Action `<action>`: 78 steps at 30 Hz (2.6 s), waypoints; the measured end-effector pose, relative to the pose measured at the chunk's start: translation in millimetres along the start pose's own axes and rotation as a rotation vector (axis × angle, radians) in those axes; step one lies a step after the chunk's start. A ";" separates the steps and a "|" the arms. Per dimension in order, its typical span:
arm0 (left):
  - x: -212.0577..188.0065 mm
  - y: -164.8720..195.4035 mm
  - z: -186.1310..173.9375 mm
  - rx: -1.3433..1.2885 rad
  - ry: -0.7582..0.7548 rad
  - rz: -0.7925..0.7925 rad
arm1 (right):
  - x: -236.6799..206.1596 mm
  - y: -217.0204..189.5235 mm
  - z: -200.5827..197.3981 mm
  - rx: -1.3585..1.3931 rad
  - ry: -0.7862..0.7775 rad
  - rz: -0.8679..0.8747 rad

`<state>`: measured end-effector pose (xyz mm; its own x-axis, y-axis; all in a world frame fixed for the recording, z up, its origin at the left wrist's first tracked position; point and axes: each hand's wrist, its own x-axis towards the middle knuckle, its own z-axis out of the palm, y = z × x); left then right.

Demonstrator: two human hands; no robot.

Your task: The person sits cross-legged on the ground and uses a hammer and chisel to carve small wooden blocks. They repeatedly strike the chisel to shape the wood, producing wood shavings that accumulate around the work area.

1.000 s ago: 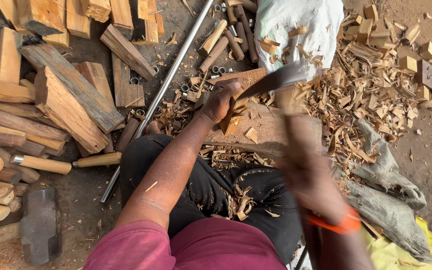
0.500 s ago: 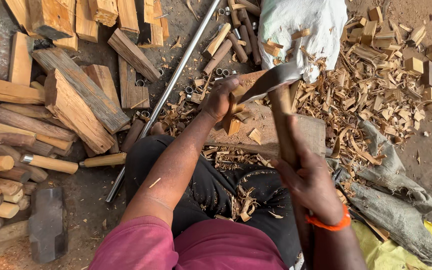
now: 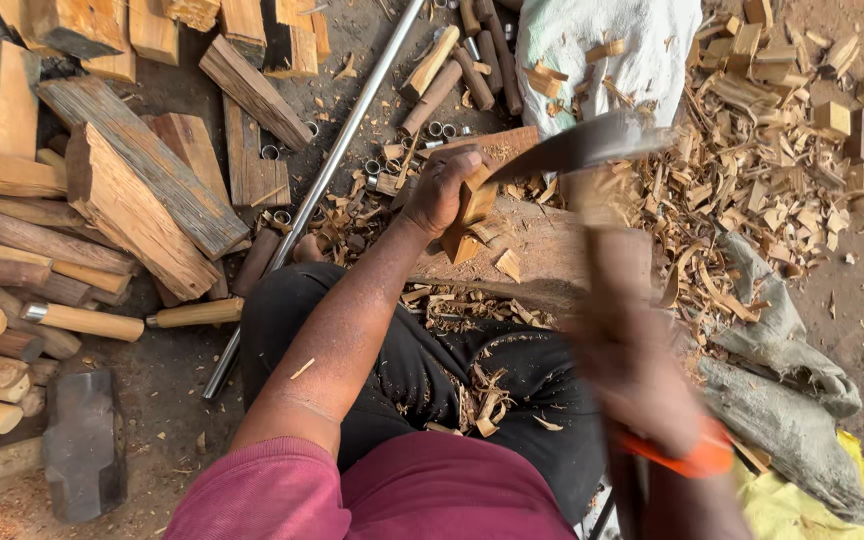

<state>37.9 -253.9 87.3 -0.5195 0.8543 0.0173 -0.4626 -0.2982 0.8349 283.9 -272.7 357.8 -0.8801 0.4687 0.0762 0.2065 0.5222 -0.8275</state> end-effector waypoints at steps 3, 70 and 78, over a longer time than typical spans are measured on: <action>2.6 6.9 -7.9 -0.031 0.183 -0.091 | -1.1 46.1 45.6 -0.116 -0.009 -0.059; -18.7 -4.8 6.9 -0.182 0.210 0.042 | -101.5 157.7 54.6 -0.001 -0.077 0.054; -12.6 45.1 0.0 -0.227 0.502 -0.182 | -89.4 170.0 43.1 0.268 -0.096 0.286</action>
<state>23.6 -278.1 124.7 -0.6687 0.6103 -0.4248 -0.6900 -0.2963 0.6604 379.3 -256.5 186.3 -0.8420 0.4929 -0.2195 0.3407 0.1701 -0.9247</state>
